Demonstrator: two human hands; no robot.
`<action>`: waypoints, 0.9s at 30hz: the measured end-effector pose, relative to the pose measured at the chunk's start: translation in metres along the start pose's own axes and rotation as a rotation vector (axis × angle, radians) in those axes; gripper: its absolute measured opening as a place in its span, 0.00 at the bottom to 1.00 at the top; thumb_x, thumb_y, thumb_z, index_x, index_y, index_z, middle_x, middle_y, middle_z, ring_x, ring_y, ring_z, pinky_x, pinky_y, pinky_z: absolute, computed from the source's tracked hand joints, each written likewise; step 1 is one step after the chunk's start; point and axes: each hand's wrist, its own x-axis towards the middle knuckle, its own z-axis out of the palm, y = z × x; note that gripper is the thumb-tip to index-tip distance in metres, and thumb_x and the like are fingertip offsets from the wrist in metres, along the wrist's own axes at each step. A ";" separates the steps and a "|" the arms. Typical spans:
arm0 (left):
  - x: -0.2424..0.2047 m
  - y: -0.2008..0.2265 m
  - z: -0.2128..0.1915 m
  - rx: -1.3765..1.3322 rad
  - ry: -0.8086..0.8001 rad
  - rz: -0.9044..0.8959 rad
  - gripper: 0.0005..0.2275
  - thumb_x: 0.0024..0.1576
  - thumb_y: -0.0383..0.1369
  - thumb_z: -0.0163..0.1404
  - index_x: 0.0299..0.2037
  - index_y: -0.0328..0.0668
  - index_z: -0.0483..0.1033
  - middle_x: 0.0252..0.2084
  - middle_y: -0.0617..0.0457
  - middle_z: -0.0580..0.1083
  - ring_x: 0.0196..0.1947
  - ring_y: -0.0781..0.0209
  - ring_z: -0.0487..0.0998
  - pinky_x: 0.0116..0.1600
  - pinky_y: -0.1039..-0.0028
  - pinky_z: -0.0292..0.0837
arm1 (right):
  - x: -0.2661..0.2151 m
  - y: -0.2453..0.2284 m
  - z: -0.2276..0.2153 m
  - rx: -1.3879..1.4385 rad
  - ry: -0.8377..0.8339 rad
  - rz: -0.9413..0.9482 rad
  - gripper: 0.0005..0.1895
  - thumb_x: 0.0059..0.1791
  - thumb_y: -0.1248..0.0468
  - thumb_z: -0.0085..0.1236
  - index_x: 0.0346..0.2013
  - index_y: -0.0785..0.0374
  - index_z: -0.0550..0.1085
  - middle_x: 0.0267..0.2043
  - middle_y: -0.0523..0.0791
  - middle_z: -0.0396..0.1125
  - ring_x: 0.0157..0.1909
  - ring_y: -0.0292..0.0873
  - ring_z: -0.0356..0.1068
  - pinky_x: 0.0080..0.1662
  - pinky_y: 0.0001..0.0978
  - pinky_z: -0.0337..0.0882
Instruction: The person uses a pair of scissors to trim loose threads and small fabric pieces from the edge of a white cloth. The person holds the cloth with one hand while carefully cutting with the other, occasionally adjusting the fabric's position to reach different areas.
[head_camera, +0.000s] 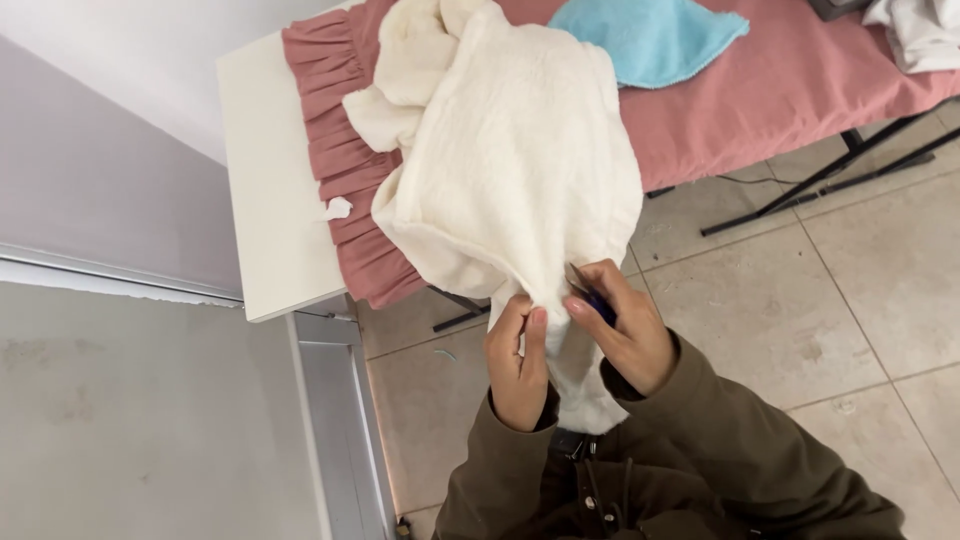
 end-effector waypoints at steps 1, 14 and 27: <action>-0.001 -0.004 0.000 -0.001 -0.006 0.003 0.09 0.69 0.32 0.43 0.41 0.33 0.71 0.32 0.52 0.71 0.32 0.66 0.66 0.38 0.74 0.64 | -0.005 -0.007 -0.002 -0.001 0.006 -0.002 0.11 0.58 0.64 0.50 0.49 0.70 0.67 0.36 0.43 0.68 0.39 0.34 0.65 0.42 0.27 0.67; -0.006 -0.009 -0.007 0.032 -0.044 0.059 0.04 0.68 0.24 0.43 0.42 0.32 0.68 0.37 0.49 0.68 0.35 0.62 0.66 0.42 0.74 0.64 | -0.031 -0.006 0.004 -0.171 -0.154 0.276 0.12 0.54 0.58 0.52 0.41 0.66 0.71 0.20 0.50 0.62 0.19 0.44 0.60 0.27 0.35 0.62; -0.001 0.004 -0.009 0.059 -0.008 0.101 0.04 0.67 0.23 0.44 0.42 0.31 0.71 0.38 0.47 0.70 0.35 0.56 0.70 0.42 0.71 0.65 | -0.018 -0.003 0.004 -0.181 -0.174 0.244 0.14 0.54 0.56 0.52 0.39 0.66 0.72 0.18 0.47 0.63 0.18 0.40 0.60 0.26 0.35 0.61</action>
